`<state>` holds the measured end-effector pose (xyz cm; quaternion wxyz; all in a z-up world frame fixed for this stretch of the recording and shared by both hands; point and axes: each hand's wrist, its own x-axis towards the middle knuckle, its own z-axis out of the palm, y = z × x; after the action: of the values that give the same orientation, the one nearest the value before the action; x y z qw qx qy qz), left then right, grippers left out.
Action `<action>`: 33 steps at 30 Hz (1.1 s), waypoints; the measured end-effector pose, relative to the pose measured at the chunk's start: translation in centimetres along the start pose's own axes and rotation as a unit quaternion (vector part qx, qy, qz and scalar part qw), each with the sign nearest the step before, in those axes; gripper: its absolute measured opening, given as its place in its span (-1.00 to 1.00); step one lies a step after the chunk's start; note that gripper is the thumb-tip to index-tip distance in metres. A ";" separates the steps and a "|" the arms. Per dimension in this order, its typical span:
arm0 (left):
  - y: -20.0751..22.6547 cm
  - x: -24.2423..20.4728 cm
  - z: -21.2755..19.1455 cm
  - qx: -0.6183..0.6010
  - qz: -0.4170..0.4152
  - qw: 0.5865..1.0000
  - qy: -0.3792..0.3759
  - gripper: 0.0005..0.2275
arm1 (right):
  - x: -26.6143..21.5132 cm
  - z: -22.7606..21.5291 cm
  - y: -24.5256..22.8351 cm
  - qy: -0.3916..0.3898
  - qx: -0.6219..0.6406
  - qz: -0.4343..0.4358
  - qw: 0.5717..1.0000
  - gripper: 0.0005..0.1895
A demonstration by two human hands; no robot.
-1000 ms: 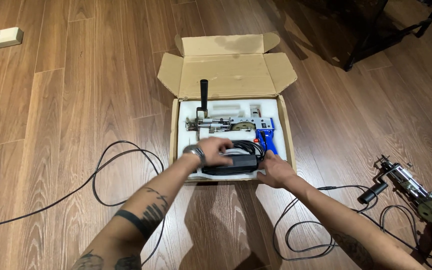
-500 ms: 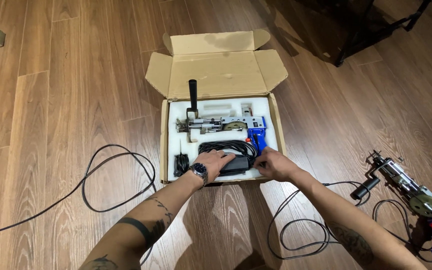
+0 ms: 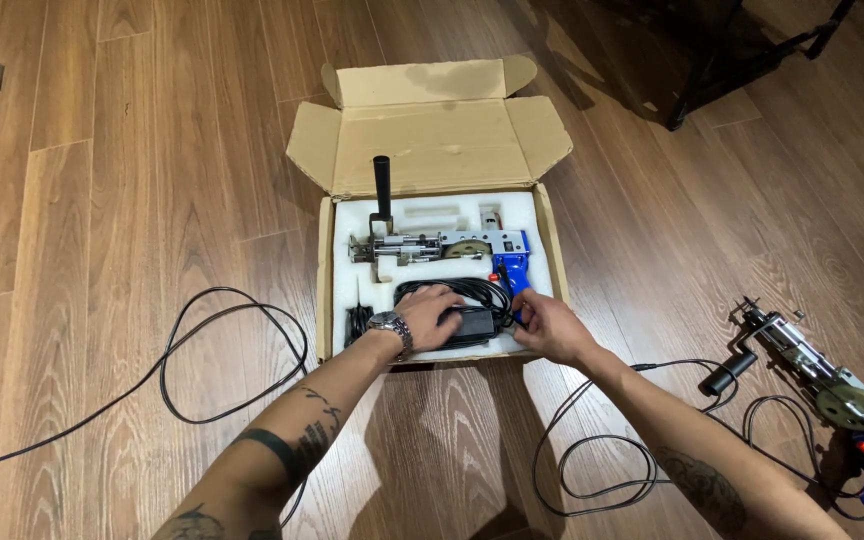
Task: The person organizes the cables and components of a tufting gun, places them into a foam-lined cardboard box, closes the box, and then moves the box to a storage area with various craft supplies.
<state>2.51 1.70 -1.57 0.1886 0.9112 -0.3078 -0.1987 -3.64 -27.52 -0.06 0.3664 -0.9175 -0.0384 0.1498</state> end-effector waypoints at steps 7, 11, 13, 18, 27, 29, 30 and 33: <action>1.2 4.1 -2.2 0.121 -0.023 0.992 -0.028 -0.79 | -1.1 0.3 -3.5 0.034 -0.084 -0.046 0.995 -0.58; 1.7 6.2 -1.3 0.151 -0.008 0.988 -0.024 -0.80 | -0.5 1.6 -3.8 -0.020 -0.159 -0.046 0.986 -0.36; 1.5 7.8 -0.5 0.123 -0.022 0.991 -0.041 -0.77 | -0.4 1.8 -4.0 -0.037 -0.164 -0.049 0.985 -0.29; 2.3 7.5 -1.1 0.064 -0.058 0.991 -0.097 -0.74 | -0.9 0.5 -6.0 -0.032 -0.112 -0.097 0.988 -0.41; 1.5 4.8 -1.4 -0.028 -0.074 0.994 -0.075 -0.70 | -0.8 0.1 -5.9 -0.045 -0.110 -0.104 0.987 -0.39; 2.0 4.4 -1.5 -0.028 -0.082 0.994 -0.074 -0.72 | -0.9 0.5 -5.8 -0.045 -0.118 -0.103 0.987 -0.37; 2.2 4.3 -1.8 -0.027 -0.090 0.993 -0.071 -0.73 | -0.8 0.6 -5.8 -0.045 -0.127 -0.104 0.985 -0.35; 2.6 4.6 -2.1 -0.027 -0.105 0.990 -0.088 -0.73 | -0.4 1.0 -5.3 -0.052 -0.158 -0.094 0.982 -0.35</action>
<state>5.64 -2.69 0.28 0.1638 0.9120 -0.2201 -0.3050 -4.14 -23.11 3.00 0.2269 -0.9469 -0.1673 0.1544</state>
